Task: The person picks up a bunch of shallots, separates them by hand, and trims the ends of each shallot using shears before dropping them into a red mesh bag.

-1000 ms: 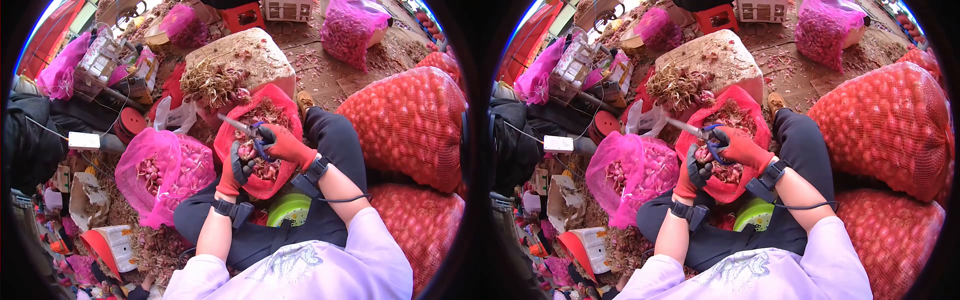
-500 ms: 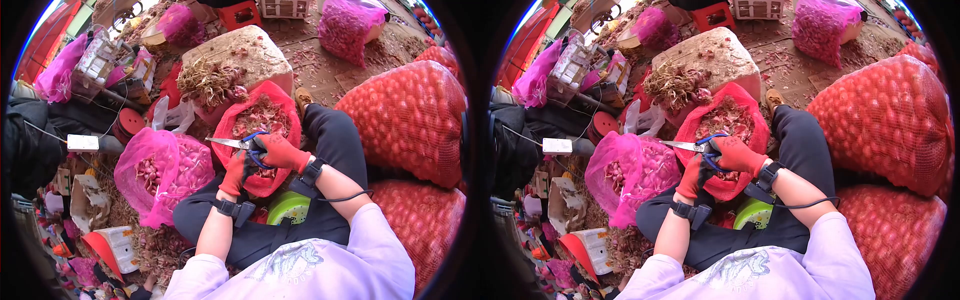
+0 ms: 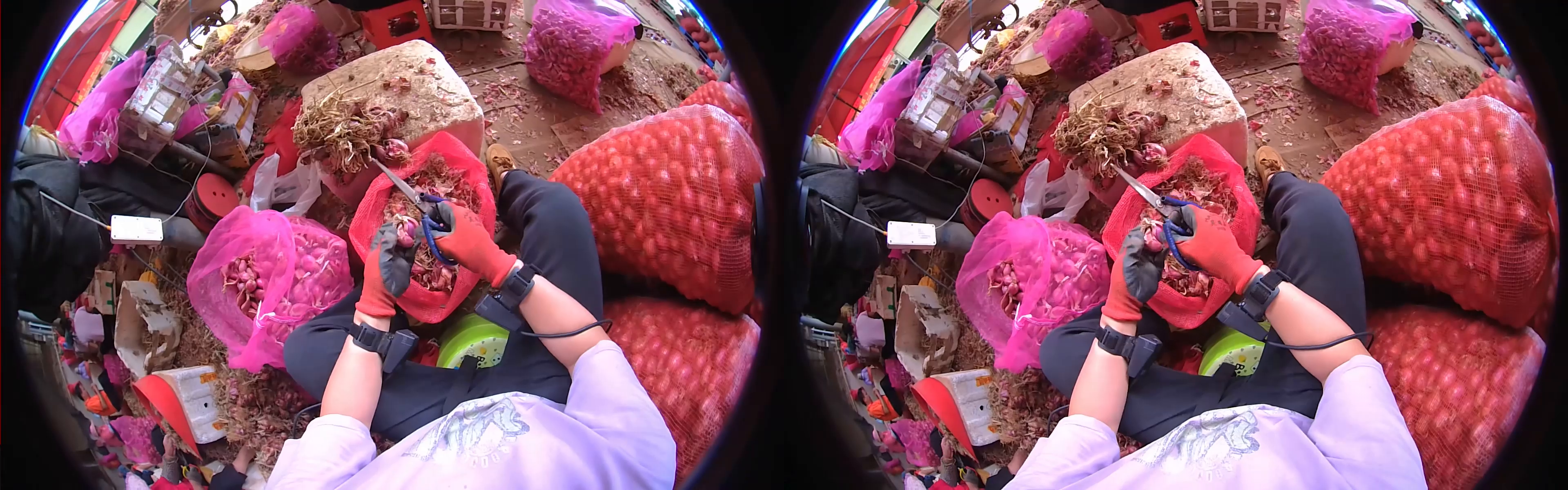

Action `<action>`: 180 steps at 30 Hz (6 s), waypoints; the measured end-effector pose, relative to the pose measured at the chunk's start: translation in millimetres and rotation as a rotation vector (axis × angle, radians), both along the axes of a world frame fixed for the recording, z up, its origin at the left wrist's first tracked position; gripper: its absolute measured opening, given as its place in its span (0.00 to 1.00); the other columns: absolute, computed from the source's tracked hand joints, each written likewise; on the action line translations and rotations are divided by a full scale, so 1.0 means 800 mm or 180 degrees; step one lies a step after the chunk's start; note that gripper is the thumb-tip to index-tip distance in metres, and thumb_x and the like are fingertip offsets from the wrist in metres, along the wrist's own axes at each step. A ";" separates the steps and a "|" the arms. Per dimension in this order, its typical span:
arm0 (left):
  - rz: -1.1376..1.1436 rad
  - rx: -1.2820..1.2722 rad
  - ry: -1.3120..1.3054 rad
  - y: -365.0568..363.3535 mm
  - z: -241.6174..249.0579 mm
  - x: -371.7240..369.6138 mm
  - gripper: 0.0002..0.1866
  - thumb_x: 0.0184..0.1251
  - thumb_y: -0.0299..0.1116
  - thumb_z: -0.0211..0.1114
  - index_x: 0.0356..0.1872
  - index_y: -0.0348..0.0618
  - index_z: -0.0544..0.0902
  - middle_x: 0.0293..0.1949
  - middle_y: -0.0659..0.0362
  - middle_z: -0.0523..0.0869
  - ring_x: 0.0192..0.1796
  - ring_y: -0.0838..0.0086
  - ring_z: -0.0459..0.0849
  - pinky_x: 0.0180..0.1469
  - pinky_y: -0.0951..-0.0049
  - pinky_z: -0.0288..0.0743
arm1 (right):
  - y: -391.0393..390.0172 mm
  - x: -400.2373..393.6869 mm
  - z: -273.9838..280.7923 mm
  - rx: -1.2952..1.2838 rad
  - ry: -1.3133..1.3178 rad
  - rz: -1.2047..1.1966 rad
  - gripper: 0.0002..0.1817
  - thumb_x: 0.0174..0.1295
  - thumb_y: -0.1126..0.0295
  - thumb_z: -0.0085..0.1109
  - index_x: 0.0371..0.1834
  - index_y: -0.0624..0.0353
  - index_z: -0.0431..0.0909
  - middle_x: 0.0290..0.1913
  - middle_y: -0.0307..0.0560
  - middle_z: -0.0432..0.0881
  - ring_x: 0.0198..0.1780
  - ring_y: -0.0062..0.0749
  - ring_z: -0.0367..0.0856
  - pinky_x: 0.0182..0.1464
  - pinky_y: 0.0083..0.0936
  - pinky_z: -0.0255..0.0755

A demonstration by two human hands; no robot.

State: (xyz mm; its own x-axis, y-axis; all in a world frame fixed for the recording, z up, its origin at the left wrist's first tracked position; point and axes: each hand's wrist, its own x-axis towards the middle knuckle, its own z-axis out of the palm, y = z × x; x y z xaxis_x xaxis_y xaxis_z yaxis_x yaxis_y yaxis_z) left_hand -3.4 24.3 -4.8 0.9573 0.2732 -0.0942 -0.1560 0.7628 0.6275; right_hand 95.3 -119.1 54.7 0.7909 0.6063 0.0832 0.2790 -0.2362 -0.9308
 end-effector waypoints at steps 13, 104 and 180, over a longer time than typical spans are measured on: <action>0.0200 0.1511 0.0702 -0.019 0.012 -0.002 0.15 0.74 0.39 0.51 0.52 0.40 0.72 0.44 0.60 0.77 0.45 0.75 0.79 0.49 0.71 0.79 | 0.009 0.017 -0.031 0.0518 0.1224 0.0792 0.10 0.55 0.70 0.60 0.38 0.62 0.76 0.30 0.39 0.81 0.32 0.19 0.77 0.37 0.22 0.72; -0.0216 0.2830 0.1090 0.012 -0.032 -0.021 0.20 0.74 0.38 0.47 0.59 0.35 0.72 0.45 0.59 0.82 0.42 0.77 0.81 0.45 0.76 0.76 | 0.006 0.020 -0.027 0.0610 0.2051 0.1106 0.13 0.51 0.70 0.66 0.37 0.64 0.78 0.33 0.39 0.81 0.34 0.19 0.77 0.39 0.19 0.72; 0.0099 0.2279 0.0931 -0.017 0.032 -0.004 0.12 0.71 0.34 0.55 0.47 0.35 0.75 0.36 0.62 0.80 0.37 0.83 0.78 0.44 0.82 0.73 | 0.007 0.012 -0.057 0.0849 0.1898 0.0329 0.10 0.47 0.76 0.61 0.34 0.62 0.77 0.29 0.42 0.79 0.31 0.23 0.75 0.34 0.23 0.70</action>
